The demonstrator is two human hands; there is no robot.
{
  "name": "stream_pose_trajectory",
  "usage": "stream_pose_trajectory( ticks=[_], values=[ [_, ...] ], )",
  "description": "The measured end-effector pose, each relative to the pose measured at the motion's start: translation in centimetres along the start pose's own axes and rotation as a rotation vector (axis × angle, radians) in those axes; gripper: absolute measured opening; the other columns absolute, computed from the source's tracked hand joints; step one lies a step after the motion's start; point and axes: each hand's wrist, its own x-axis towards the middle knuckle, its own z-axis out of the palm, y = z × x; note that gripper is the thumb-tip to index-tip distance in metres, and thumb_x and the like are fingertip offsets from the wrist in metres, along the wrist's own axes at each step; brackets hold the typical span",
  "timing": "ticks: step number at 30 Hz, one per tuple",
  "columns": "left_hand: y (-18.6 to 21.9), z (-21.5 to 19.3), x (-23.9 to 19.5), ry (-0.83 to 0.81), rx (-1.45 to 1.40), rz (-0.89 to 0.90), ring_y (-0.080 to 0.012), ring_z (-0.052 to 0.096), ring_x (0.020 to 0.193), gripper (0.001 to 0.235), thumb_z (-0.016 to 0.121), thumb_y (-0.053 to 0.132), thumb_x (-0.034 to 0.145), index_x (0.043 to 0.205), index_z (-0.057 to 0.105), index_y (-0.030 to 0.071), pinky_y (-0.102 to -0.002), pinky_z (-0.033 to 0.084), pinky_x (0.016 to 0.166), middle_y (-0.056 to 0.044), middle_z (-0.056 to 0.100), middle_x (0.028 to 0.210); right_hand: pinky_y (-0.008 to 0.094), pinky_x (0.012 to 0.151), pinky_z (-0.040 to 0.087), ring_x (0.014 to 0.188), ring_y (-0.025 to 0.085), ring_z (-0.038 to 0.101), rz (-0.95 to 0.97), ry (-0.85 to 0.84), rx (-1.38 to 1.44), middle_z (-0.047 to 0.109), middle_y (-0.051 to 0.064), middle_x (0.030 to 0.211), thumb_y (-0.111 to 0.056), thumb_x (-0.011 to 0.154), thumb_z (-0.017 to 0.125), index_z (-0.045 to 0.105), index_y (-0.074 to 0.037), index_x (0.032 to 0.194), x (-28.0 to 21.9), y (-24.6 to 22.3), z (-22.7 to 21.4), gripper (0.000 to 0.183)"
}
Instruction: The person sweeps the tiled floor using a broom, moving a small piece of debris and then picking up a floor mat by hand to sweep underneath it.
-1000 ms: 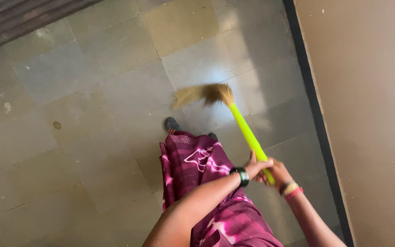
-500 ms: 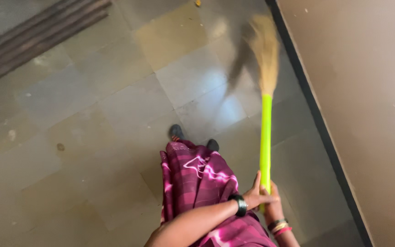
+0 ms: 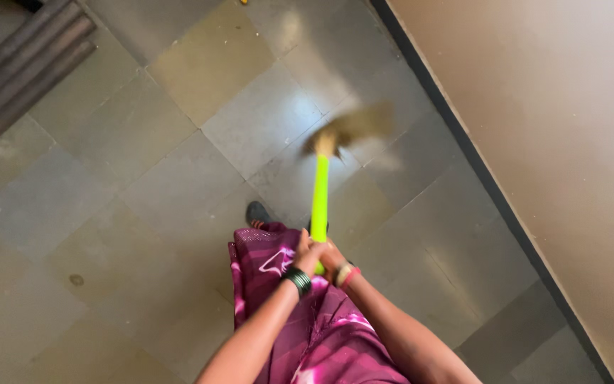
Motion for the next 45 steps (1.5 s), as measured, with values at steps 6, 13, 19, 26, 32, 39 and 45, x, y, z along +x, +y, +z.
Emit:
stream_pose_trajectory(
  ticks=[6, 13, 19, 26, 32, 39, 45],
  values=[
    [12.7, 0.7, 6.8, -0.004, 0.242, 0.152, -0.0229, 0.064, 0.107, 0.076, 0.084, 0.029, 0.082, 0.141, 0.054, -0.008, -0.036, 0.053, 0.096, -0.020, 0.066, 0.120, 0.042, 0.063, 0.054, 0.080, 0.026, 0.064, 0.338, 0.257, 0.789, 0.067, 0.014, 0.096, -0.027, 0.098, 0.065, 0.064, -0.003, 0.112, 10.4, -8.2, -1.1, 0.028],
    [8.9, 1.2, -1.8, -0.279, 0.065, -0.084, -0.0230, 0.060, 0.120, 0.106, 0.073, 0.017, 0.076, 0.164, 0.015, 0.007, -0.031, 0.049, 0.100, -0.015, 0.060, 0.139, 0.036, 0.070, 0.059, 0.085, 0.019, 0.068, 0.282, 0.450, 0.832, 0.064, 0.009, 0.103, -0.026, 0.098, 0.058, 0.057, -0.014, 0.120, -2.2, -12.5, 2.6, 0.025],
    [5.2, -6.2, -5.6, -0.169, -0.115, -0.187, -0.0174, 0.066, 0.093, 0.047, 0.071, 0.014, 0.083, 0.126, 0.059, 0.000, -0.029, 0.055, 0.083, -0.006, 0.070, 0.100, 0.038, 0.065, 0.060, 0.078, 0.021, 0.070, 0.746, 0.146, 0.980, 0.071, 0.006, 0.095, -0.031, 0.100, 0.050, 0.060, -0.015, 0.112, -3.2, -10.0, 9.3, 0.022],
    [18.1, -19.1, 0.0, 0.073, 0.124, 0.126, -0.0120, 0.057, 0.082, 0.018, 0.069, 0.014, 0.086, 0.096, 0.066, -0.001, -0.027, 0.048, 0.074, -0.002, 0.063, 0.088, 0.037, 0.064, 0.058, 0.079, 0.021, 0.069, 0.396, -0.032, 1.005, 0.069, 0.008, 0.095, -0.016, 0.101, 0.058, 0.061, -0.010, 0.107, 12.8, -12.7, 19.4, 0.009],
    [31.5, -18.4, 7.8, -0.023, 0.174, 0.200, -0.0086, 0.063, 0.088, 0.032, 0.065, 0.020, 0.084, 0.114, 0.070, 0.008, -0.026, 0.052, 0.079, 0.004, 0.071, 0.094, 0.043, 0.052, 0.053, 0.068, 0.025, 0.066, 0.413, 0.231, 0.830, 0.068, 0.009, 0.089, -0.030, 0.095, 0.055, 0.059, -0.014, 0.113, 25.7, -19.3, 17.3, 0.025],
    [22.5, -4.6, 9.3, -0.141, 0.433, 0.386, -0.0160, 0.067, 0.087, 0.061, 0.075, 0.019, 0.081, 0.135, 0.054, 0.000, -0.031, 0.056, 0.077, -0.008, 0.071, 0.096, 0.036, 0.067, 0.056, 0.080, 0.022, 0.066, 0.109, 0.409, 0.989, 0.067, 0.007, 0.096, -0.017, 0.095, 0.064, 0.062, -0.007, 0.115, 14.2, -17.3, 4.6, 0.023],
    [9.4, 5.8, 4.8, -0.421, -0.037, -0.125, -0.0192, 0.064, 0.093, 0.103, 0.074, 0.008, 0.079, 0.164, 0.017, 0.000, -0.029, 0.054, 0.084, -0.013, 0.065, 0.105, 0.038, 0.065, 0.058, 0.080, 0.025, 0.067, 0.341, 0.613, 0.809, 0.067, 0.011, 0.097, -0.017, 0.096, 0.056, 0.055, -0.011, 0.121, 2.4, -11.4, -2.7, 0.026]
  ],
)
